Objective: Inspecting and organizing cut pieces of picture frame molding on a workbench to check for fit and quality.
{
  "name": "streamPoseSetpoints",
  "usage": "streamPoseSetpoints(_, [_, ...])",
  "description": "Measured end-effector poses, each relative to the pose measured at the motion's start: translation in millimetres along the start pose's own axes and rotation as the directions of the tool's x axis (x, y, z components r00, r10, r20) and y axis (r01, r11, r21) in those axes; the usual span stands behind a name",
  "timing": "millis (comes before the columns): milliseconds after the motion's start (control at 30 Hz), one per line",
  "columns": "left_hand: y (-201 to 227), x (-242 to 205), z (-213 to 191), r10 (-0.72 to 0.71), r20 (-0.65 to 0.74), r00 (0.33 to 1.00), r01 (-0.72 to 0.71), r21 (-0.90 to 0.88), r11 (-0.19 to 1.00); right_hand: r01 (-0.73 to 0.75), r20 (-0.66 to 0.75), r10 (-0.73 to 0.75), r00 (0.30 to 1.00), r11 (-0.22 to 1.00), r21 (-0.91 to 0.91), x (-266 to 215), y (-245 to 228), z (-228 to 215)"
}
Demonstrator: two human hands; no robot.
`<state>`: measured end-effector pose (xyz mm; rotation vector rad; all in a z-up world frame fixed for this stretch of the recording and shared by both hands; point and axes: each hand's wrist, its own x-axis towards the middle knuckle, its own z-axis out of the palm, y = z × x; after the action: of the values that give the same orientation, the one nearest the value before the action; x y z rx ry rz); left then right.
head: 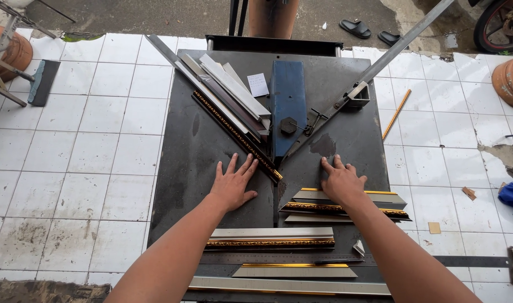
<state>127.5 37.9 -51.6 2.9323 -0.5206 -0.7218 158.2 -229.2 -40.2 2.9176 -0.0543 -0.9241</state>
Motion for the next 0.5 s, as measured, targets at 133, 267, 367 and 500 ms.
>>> streamPoseSetpoints(133, [3.1, -1.9, -2.2, 0.031, -0.002, 1.000, -0.031, 0.004, 1.000, 0.007, -0.010, -0.007, 1.000, 1.000, -0.003, 1.0, 1.8, 1.6])
streamPoseSetpoints(267, [4.1, -2.5, -8.6, -0.025, 0.053, 0.998, 0.025, 0.004, 1.000, 0.007, -0.001, -0.007, 1.000, 1.000, 0.000, -1.0, 0.5, 1.2])
streamPoseSetpoints(367, [0.6, 3.9, -9.2, -0.051, 0.040, 0.998, 0.051, -0.014, 0.999, 0.003, -0.009, -0.003, 1.000, 1.000, 0.003, 2.7, 2.3, 1.3])
streamPoseSetpoints(500, [3.7, -1.2, -14.0, -0.056, 0.040, 0.998, 0.057, -0.025, 0.998, 0.011, -0.006, -0.011, 1.000, 1.000, -0.015, 1.6, 1.8, 1.0])
